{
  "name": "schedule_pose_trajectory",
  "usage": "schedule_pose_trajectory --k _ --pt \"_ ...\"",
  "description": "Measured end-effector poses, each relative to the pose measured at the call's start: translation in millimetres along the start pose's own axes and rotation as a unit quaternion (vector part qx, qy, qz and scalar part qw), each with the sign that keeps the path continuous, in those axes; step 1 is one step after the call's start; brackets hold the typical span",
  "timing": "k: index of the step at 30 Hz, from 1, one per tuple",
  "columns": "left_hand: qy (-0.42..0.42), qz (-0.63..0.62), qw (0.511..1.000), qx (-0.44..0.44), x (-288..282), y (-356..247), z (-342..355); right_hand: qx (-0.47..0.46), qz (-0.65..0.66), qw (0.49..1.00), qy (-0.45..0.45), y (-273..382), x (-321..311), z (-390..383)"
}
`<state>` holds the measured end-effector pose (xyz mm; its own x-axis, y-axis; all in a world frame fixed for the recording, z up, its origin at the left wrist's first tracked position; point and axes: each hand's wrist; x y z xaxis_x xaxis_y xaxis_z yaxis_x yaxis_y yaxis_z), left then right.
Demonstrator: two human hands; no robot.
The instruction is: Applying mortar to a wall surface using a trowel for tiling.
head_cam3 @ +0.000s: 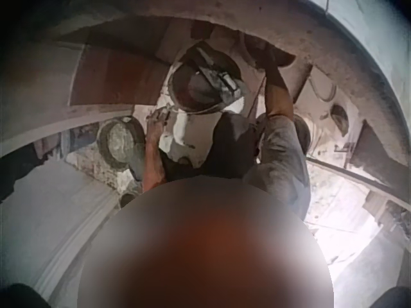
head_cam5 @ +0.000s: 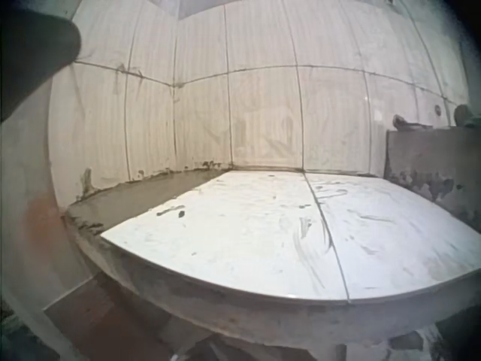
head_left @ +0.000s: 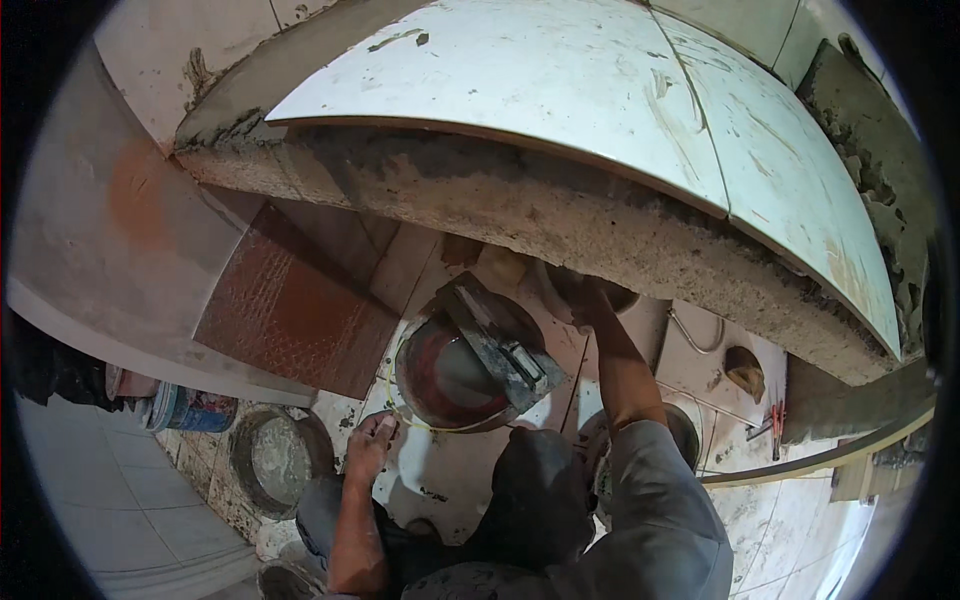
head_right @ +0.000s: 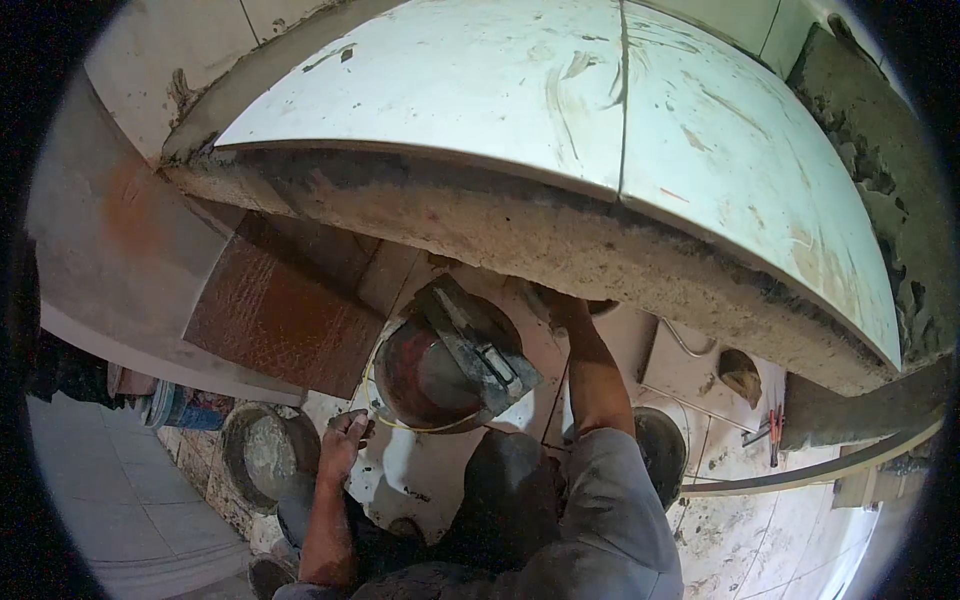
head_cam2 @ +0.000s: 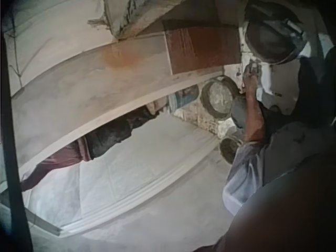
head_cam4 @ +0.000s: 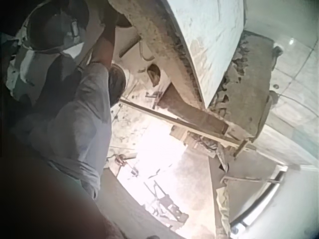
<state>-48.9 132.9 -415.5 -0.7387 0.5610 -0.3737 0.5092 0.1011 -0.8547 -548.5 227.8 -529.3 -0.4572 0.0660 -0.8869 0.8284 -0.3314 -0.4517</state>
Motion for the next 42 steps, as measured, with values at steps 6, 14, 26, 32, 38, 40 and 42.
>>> schedule_pose_trajectory --k 6,14,26,32,38,40,42 --pt "0.087 -0.075 0.993 0.024 49.6 -9.2 27.5 0.183 0.286 0.921 0.191 -125.1 109.6 -95.3" --pt "0.045 -0.052 0.997 0.025 26.4 -4.1 26.0 0.306 0.650 0.696 0.009 -52.3 46.2 -62.2" --pt "-0.014 -0.124 0.991 -0.048 -17.2 -12.6 -12.1 0.288 0.565 0.761 0.134 -20.1 -79.0 -49.4" --pt "-0.039 -0.164 0.979 -0.119 -70.9 -104.8 -71.7 0.303 0.630 0.702 0.137 -28.9 -101.1 -116.8" --pt "-0.124 -0.174 0.960 -0.179 -139.2 -195.8 -131.4 0.423 0.743 0.456 0.246 -27.6 -361.1 -108.1" --pt "-0.116 -0.191 0.959 -0.173 -136.1 -230.3 -136.7 0.430 0.732 0.468 0.248 -43.1 -401.6 -131.4" --pt "-0.113 -0.197 0.959 -0.170 -137.6 -264.3 -148.9 0.428 0.725 0.476 0.255 -49.5 -427.0 -152.3"
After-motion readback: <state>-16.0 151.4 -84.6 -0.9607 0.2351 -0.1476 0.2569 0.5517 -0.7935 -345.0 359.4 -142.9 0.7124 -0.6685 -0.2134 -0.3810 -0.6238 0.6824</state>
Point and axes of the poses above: each hand's wrist, its own z-axis towards the middle knuckle, its own x-axis out of the palm, y = z × x, and after that the axes turned 5 degrees about x, right-handed
